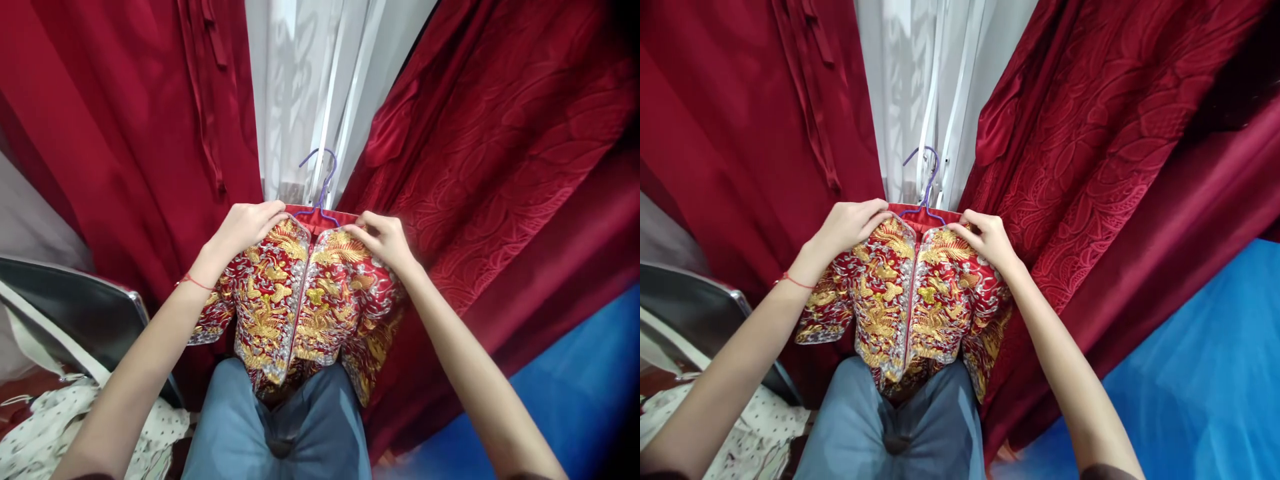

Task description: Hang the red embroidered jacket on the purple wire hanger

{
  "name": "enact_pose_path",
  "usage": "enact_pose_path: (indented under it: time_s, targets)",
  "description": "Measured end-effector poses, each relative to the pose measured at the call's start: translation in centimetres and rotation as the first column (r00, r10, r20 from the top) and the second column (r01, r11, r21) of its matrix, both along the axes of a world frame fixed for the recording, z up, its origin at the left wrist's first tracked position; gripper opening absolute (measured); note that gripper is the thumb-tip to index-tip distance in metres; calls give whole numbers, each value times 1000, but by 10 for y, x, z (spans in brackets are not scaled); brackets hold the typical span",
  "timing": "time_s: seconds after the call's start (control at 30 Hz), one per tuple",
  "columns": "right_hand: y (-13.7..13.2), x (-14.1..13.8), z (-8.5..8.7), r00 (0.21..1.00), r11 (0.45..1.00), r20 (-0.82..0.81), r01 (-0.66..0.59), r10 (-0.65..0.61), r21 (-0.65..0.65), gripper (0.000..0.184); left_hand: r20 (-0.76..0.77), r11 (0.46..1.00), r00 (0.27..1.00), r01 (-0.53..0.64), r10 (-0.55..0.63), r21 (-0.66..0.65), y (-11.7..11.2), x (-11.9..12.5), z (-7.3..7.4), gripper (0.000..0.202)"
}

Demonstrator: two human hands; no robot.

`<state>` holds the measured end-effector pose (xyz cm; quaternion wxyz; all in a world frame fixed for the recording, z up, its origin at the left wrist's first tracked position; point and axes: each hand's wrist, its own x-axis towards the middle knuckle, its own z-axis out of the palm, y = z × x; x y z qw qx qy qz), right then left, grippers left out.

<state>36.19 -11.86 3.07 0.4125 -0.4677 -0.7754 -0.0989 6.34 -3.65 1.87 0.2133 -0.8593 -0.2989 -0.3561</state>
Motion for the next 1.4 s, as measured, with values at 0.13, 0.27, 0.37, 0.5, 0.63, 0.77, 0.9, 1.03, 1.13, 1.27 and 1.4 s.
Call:
enact_pose_path:
  time_s: [0.13, 0.27, 0.37, 0.5, 0.63, 0.77, 0.9, 1.03, 1.13, 1.27, 1.4]
  targets:
    - [7, -5, -9, 999, 998, 8, -42, 42, -44, 39, 76, 978, 997, 22, -7, -207, 9, 2, -8, 40]
    - [-3, 4, -21, 995, 991, -17, -101, 100, -89, 57, 187, 935, 974, 180, -126, -305, 19, -15, -25, 57]
    - [-13, 21, -33, 997, 988, 49, -45, 53, -150, 52, 187, 942, 978, 149, -95, -301, 27, -31, -43, 59]
    - [-22, 41, -48, 979, 962, 145, 174, -146, -209, 52, 239, 986, 971, 54, -14, -161, 28, -37, -59, 47]
    - [-25, 46, -50, 980, 964, 51, 200, -194, -172, 56, 343, 998, 939, 9, 14, -66, 18, -34, -54, 42]
    - [-20, 33, -54, 952, 941, 95, 302, -290, -154, 52, 283, 959, 957, 18, 65, -282, 14, -39, -44, 43]
    - [-9, 10, -70, 879, 892, 160, 450, -450, 40, 55, 251, 909, 964, 24, 89, -415, 20, -43, -47, 48]
    - [5, -2, -88, 815, 814, 62, 565, -576, 137, 56, 415, 936, 896, 1, 156, -353, 25, -35, -65, 54]
    - [17, -1, -95, 776, 766, -29, 628, -630, 138, 58, 503, 949, 841, -36, 199, -314, 31, -27, -79, 53]
    - [25, 1, -98, 767, 757, -96, 642, -635, 123, 61, 537, 945, 816, -32, 213, -326, 38, -23, -85, 53]
    - [26, 2, -99, 783, 779, -108, 621, -612, 87, 62, 529, 937, 824, -7, 203, -350, 41, -25, -84, 51]
